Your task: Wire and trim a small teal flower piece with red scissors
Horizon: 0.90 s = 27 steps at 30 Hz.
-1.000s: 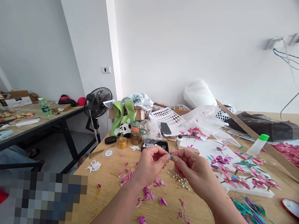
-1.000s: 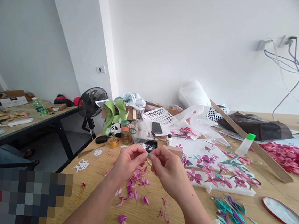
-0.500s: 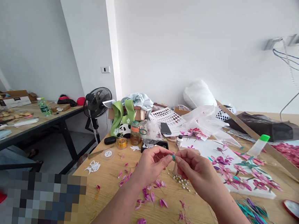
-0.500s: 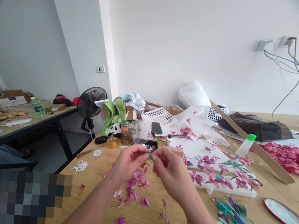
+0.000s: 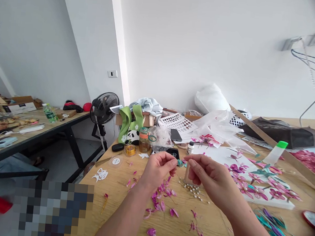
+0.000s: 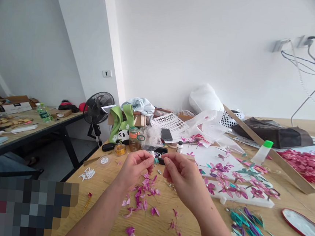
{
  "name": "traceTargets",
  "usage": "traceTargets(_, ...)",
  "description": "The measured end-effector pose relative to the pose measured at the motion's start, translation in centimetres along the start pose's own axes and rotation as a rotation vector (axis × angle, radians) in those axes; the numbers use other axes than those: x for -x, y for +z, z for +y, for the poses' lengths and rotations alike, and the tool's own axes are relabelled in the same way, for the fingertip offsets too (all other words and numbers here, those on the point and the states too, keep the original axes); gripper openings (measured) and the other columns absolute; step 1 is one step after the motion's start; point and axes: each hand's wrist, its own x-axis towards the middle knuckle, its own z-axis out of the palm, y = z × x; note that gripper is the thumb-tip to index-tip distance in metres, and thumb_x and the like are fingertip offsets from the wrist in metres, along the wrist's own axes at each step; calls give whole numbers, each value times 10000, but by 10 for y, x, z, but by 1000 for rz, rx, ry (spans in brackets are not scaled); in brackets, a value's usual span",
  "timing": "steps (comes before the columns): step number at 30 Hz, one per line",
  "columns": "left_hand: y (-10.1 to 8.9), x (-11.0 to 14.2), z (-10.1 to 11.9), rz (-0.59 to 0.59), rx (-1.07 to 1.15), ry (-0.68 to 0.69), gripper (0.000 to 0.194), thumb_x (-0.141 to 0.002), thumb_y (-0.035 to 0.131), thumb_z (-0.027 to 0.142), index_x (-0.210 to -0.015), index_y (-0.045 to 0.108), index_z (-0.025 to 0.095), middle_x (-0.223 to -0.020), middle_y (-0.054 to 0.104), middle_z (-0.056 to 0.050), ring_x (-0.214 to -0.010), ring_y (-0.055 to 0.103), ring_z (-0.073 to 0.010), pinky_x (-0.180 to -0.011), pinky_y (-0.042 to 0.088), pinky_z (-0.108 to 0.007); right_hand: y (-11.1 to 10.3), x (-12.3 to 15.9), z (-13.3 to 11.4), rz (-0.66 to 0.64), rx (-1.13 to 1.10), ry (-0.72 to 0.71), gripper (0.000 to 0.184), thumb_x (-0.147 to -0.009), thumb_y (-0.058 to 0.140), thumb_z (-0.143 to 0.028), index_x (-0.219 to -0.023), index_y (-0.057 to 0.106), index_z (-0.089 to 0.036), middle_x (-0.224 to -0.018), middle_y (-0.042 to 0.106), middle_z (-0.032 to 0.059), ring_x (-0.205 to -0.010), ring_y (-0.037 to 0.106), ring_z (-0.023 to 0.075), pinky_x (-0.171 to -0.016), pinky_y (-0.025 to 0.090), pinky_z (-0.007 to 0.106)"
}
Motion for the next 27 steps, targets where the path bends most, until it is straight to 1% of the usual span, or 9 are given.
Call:
traceTargets(3, 0, -1, 1, 19, 102, -27, 256, -676, 713, 337, -697, 586, 115, -557, 539, 4, -518, 472, -85, -525, 388, -225, 0, -1, 1, 2, -13, 20, 368, -893, 486, -509, -1011, 540, -165, -582, 519, -11, -517, 450, 134, -475, 340, 262)
traceTargets(6, 1, -1, 2, 41, 92, -23, 259, -670, 714, 339, -691, 581, 118, -570, 532, 5, -527, 474, -88, -519, 386, -224, 4, -1, 0, -6, -1, 28, 364, -868, 519, -512, -972, 547, -164, -577, 507, -15, -516, 445, 134, -470, 327, 257)
traceTargets(8, 2, -1, 1, 55, 32, 7, 259, -680, 702, 346, -697, 578, 120, -574, 524, 9, -531, 470, -88, -521, 388, -224, 9, -1, -1, 18, 59, 7, 357, -840, 558, -503, -957, 557, -165, -563, 483, -27, -512, 431, 131, -466, 314, 251)
traceTargets(12, 2, -1, -2, 63, -171, 71, 222, -732, 647, 332, -713, 573, 124, -589, 517, 12, -543, 458, -87, -533, 374, -219, 16, 1, -1, 122, 284, -76, 291, -825, 570, -453, -928, 586, -182, -543, 463, -41, -495, 422, 129, -474, 308, 249)
traceTargets(14, 1, 0, -5, 61, -276, 98, 201, -763, 613, 322, -731, 579, 127, -610, 527, 5, -557, 456, -92, -535, 367, -219, 17, 1, -1, 152, 374, -106, 252, -846, 529, -430, -884, 603, -192, -536, 485, -34, -480, 429, 129, -477, 310, 252)
traceTargets(17, 0, 1, -6, 58, -414, 148, 173, -797, 575, 299, -763, 594, 131, -653, 553, -10, -592, 469, -103, -552, 368, -222, 15, 1, 0, 149, 420, -124, 259, -872, 471, -411, -838, 618, -200, -556, 539, -13, -487, 460, 137, -487, 327, 257)
traceTargets(20, 0, 2, -5, 41, -496, 177, 156, -809, 562, 280, -763, 601, 135, -690, 581, -25, -622, 489, -113, -578, 379, -227, 11, 0, 1, 135, 402, -106, 272, -873, 465, -421, -804, 607, -200, -569, 552, -3, -512, 477, 147, -493, 338, 262)
traceTargets(23, -1, 3, -2, -31, -509, 178, 159, -809, 570, 279, -753, 608, 136, -699, 582, -31, -642, 494, -121, -597, 386, -232, 8, -2, 4, 98, 293, -33, 287, -878, 469, -452, -772, 564, -202, -562, 548, -6, -507, 471, 143, -482, 347, 258)
traceTargets(27, -4, 2, -1, -131, -361, 155, 179, -787, 619, 313, -769, 610, 135, -674, 550, -18, -624, 473, -111, -582, 375, -229, 4, -5, 8, -9, 93, 39, 309, -881, 483, -477, -740, 514, -204, -539, 542, -18, -466, 465, 126, -451, 347, 244)
